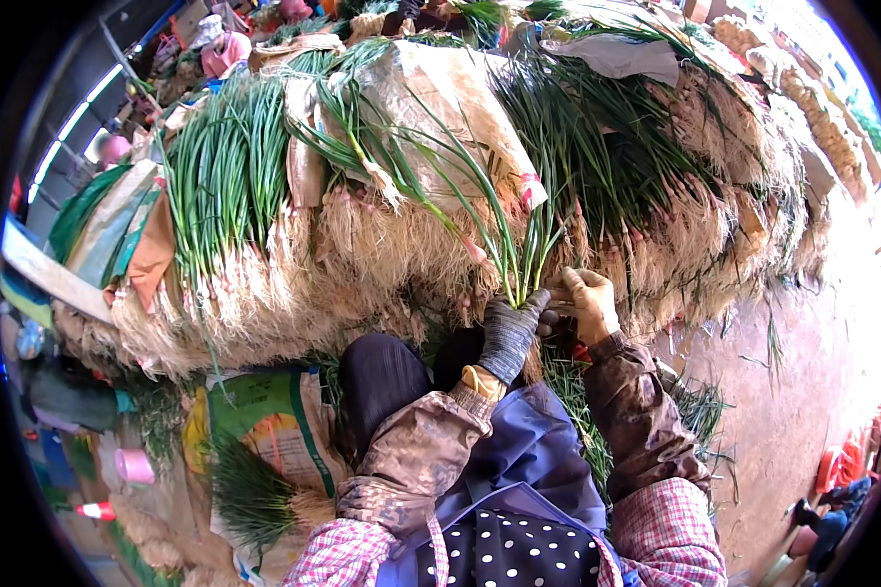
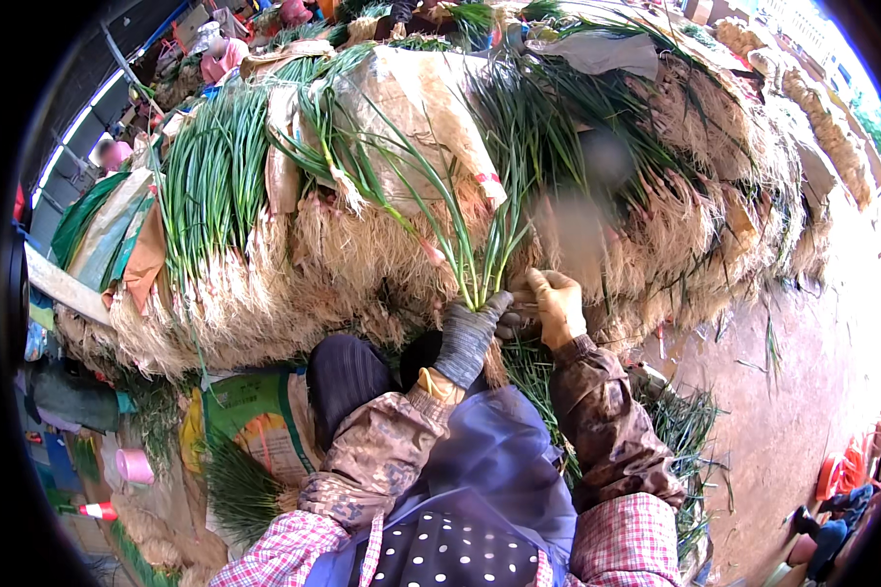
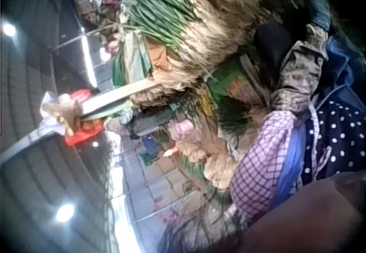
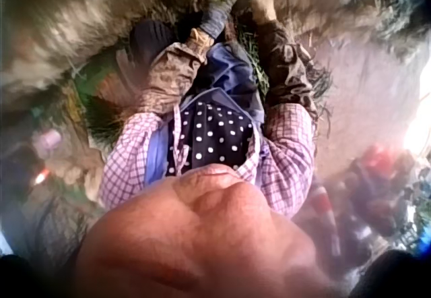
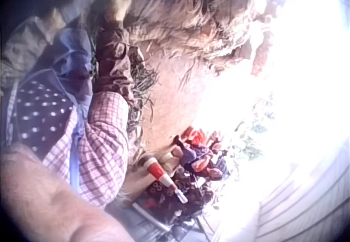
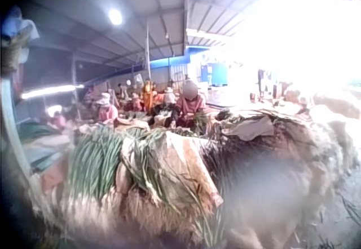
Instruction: The person cleans a bundle of green onions by hand, peeling away dry outer layers and placing the bundle on a mat.
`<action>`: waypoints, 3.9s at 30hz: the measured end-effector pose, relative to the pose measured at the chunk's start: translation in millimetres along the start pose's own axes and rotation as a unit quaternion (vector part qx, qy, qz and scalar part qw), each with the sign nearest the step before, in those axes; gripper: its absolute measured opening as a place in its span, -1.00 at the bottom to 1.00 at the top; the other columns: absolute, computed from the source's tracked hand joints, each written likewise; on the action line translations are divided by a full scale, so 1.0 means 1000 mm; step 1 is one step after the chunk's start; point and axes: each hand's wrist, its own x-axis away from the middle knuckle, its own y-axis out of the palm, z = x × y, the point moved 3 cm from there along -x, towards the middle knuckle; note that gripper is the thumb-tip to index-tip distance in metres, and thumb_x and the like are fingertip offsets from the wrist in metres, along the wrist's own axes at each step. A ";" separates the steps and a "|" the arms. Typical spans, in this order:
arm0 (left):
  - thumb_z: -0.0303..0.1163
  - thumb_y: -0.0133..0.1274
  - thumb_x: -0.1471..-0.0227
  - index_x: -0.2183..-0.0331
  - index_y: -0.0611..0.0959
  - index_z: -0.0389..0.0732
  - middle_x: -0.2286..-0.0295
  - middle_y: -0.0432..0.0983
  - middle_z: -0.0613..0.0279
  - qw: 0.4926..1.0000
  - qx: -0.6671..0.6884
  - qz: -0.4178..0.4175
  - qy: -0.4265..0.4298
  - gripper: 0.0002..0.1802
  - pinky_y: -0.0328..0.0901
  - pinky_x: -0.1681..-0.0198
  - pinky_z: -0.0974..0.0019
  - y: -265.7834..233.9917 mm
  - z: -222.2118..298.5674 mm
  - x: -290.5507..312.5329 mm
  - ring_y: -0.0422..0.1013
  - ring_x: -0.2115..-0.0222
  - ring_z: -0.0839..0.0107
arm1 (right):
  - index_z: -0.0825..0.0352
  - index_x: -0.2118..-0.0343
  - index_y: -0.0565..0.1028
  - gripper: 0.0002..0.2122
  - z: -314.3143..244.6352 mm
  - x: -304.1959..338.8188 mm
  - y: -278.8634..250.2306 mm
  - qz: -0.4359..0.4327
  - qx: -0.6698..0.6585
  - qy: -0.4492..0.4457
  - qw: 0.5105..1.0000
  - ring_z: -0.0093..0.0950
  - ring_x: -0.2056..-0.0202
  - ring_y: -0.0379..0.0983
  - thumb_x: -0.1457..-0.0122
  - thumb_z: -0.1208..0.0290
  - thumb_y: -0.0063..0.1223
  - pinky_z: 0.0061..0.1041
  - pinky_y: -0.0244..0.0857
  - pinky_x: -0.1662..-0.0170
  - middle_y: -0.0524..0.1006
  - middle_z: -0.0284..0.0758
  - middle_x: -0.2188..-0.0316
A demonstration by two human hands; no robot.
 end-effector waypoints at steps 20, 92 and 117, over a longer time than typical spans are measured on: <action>-0.44 0.12 0.12 0.47 0.56 -0.16 0.69 0.40 0.41 0.995 -0.081 -0.058 -0.019 -0.92 0.17 0.66 0.55 -0.004 -0.003 -0.010 0.25 0.72 0.61 | 0.28 0.55 0.48 -0.83 -0.030 0.068 0.010 0.001 0.435 -0.273 0.858 -0.34 0.60 0.45 0.05 0.28 0.09 -0.44 0.33 0.48 0.48 -0.24 0.66; -0.33 0.16 0.19 0.52 0.56 -0.29 0.66 0.48 0.27 0.870 -0.389 0.184 0.243 -0.78 0.24 0.55 0.39 -0.060 -0.047 -0.041 0.30 0.66 0.58 | 0.32 0.44 0.48 -0.86 -0.012 0.030 0.054 0.118 0.320 -0.217 0.914 -0.30 0.57 0.41 -0.01 0.36 0.03 -0.51 0.26 0.48 0.48 -0.17 0.61; -0.34 0.05 0.05 0.39 0.51 -0.13 0.68 0.40 0.40 0.986 -0.010 -0.140 -0.090 -0.87 0.11 0.78 0.58 -0.010 0.016 0.027 0.25 0.78 0.64 | 0.45 0.43 0.45 -0.79 0.076 0.000 0.004 0.149 0.380 -0.118 0.905 -0.32 0.55 0.42 0.08 0.40 0.08 -0.43 0.24 0.49 0.46 -0.20 0.63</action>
